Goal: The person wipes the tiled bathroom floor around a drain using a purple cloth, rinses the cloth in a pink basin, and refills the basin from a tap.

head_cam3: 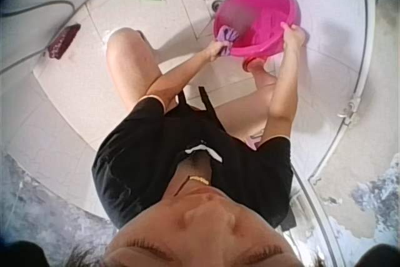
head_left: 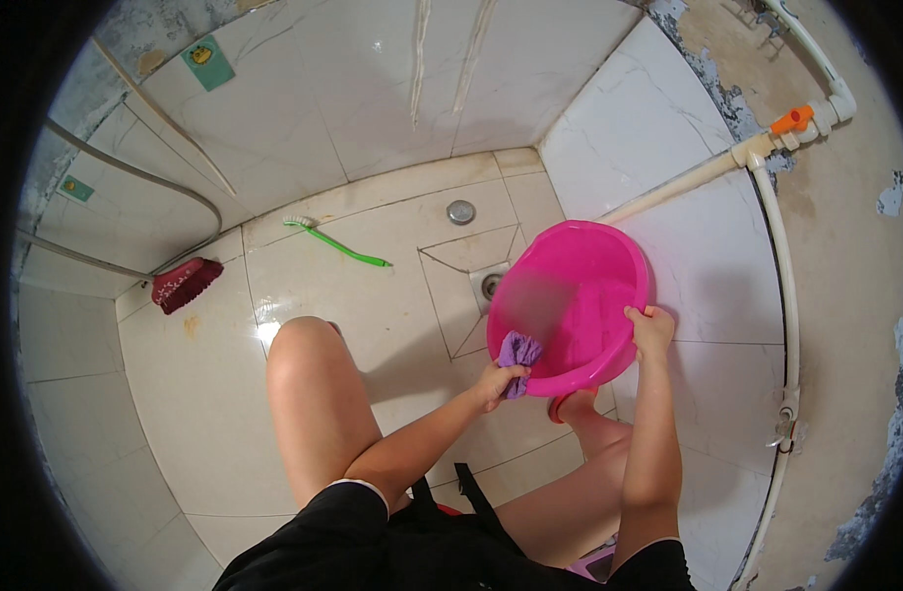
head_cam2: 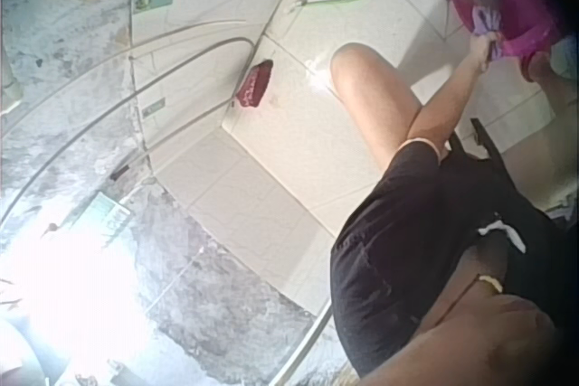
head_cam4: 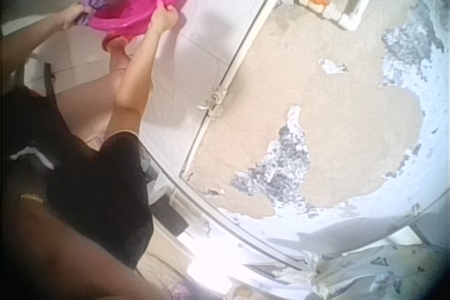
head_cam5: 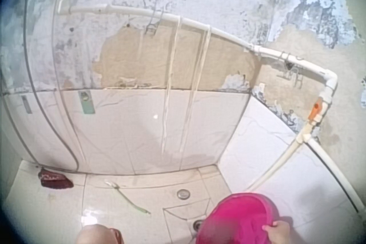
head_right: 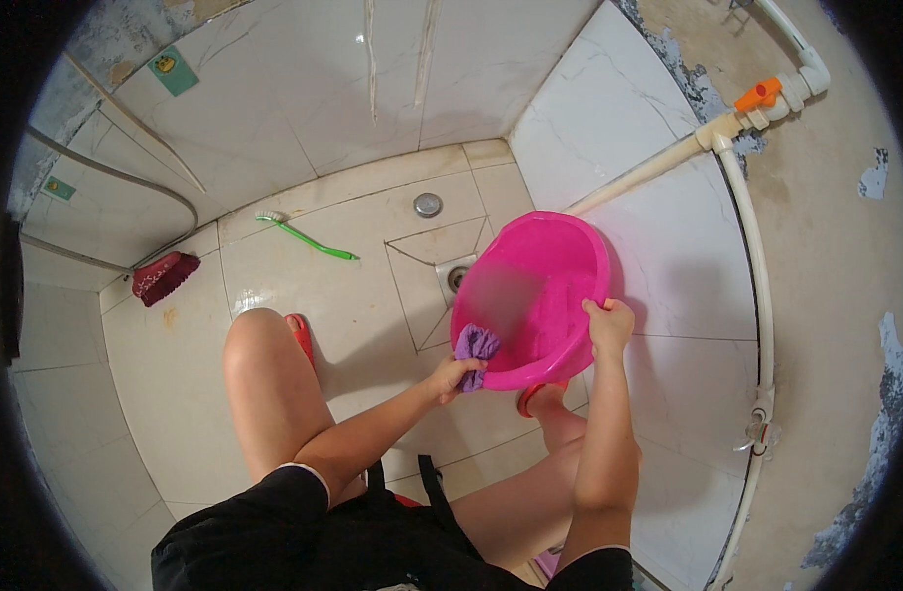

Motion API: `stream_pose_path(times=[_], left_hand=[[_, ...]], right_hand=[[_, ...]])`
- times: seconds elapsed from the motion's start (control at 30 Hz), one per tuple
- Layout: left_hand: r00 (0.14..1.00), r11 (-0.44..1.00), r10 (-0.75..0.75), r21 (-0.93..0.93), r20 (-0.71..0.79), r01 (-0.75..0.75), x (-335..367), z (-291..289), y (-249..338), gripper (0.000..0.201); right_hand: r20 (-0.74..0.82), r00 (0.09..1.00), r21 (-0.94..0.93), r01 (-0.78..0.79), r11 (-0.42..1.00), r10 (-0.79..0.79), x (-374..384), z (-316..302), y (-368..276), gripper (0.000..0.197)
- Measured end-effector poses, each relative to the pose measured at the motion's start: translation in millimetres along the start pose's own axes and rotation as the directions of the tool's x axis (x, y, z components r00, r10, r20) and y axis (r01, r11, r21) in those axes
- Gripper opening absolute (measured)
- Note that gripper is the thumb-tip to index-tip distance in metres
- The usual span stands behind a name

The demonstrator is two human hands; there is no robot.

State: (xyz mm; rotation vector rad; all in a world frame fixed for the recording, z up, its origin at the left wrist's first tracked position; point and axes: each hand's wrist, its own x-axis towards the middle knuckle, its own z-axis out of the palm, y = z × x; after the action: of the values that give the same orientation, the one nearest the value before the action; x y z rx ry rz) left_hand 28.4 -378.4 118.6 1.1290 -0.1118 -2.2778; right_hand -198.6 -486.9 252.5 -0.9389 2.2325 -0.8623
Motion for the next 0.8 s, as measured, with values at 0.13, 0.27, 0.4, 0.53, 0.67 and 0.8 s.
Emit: stream_pose_path(times=[0.13,0.27,0.4,0.53,0.67,0.8], left_hand=[[1.000,1.000,0.009,-0.025,0.005,-0.009,-2,4,2,0.036],[1.000,1.000,0.012,-0.017,-0.016,-0.012,-3,7,3,0.036],[0.999,1.000,-0.017,0.016,-0.051,0.018,-4,9,0,0.037],[0.998,0.998,-0.054,0.008,-0.036,0.055,-7,13,-3,0.036],[0.997,0.998,-0.065,-0.010,-0.028,0.065,-15,18,0,0.035],[0.998,0.998,-0.052,-0.025,-0.029,0.051,-20,23,1,0.033]], right_hand=[[-0.043,0.996,-0.039,0.081,0.996,-0.083,4,3,6,0.013],[-0.084,0.984,-0.163,0.140,0.977,-0.155,2,10,6,0.019],[-0.097,0.976,-0.257,0.167,0.952,-0.197,-11,21,-5,0.020],[-0.102,0.962,-0.391,0.195,0.900,-0.253,-20,24,-18,0.021],[-0.103,0.955,-0.441,0.207,0.874,-0.278,-23,26,-21,0.022],[-0.098,0.958,-0.449,0.199,0.871,-0.269,-25,27,-26,0.022]])
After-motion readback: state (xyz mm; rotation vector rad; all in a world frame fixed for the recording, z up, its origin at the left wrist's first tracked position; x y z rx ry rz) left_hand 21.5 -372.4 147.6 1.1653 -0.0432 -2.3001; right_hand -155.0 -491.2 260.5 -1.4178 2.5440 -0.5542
